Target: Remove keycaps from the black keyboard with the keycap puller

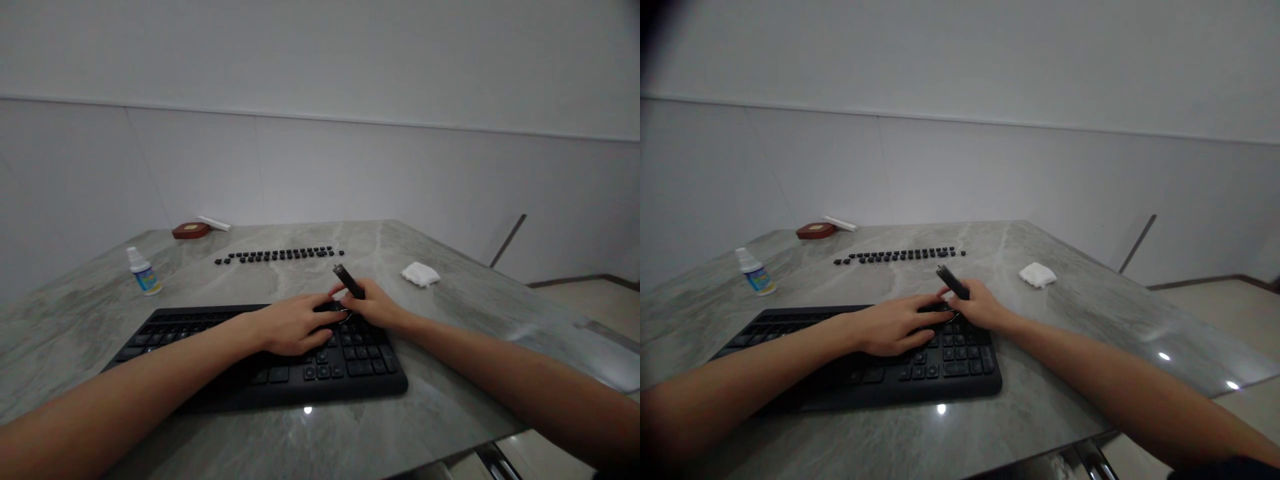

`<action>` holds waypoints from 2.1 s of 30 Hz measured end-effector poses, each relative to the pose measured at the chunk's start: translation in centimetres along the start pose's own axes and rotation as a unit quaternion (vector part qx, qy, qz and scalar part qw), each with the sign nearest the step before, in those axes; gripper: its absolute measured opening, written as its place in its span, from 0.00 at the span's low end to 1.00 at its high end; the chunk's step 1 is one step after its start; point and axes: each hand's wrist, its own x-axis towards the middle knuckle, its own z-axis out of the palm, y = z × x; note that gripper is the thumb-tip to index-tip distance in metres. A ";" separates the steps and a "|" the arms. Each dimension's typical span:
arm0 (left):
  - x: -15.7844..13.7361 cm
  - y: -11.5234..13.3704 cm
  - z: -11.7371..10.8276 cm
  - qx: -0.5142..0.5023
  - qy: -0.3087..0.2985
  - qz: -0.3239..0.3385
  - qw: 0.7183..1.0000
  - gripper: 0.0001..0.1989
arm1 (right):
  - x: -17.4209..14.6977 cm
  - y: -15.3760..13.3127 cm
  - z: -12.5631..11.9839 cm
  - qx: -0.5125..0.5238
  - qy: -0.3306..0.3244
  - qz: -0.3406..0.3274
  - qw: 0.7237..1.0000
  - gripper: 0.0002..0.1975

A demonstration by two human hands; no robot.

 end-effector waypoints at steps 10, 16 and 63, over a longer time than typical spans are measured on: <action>2.8 -1.0 2.1 -0.073 0.107 0.053 0.990 0.11 | 0.2 0.2 0.6 0.145 0.076 0.133 0.977 0.13; 2.8 -0.8 1.8 -0.083 0.103 0.058 0.989 0.11 | 0.5 0.4 0.8 0.101 0.094 0.149 0.979 0.11; 2.2 -0.9 1.3 -0.065 0.104 0.135 0.983 0.14 | -1.8 0.4 0.7 -0.201 0.119 -0.322 0.918 0.07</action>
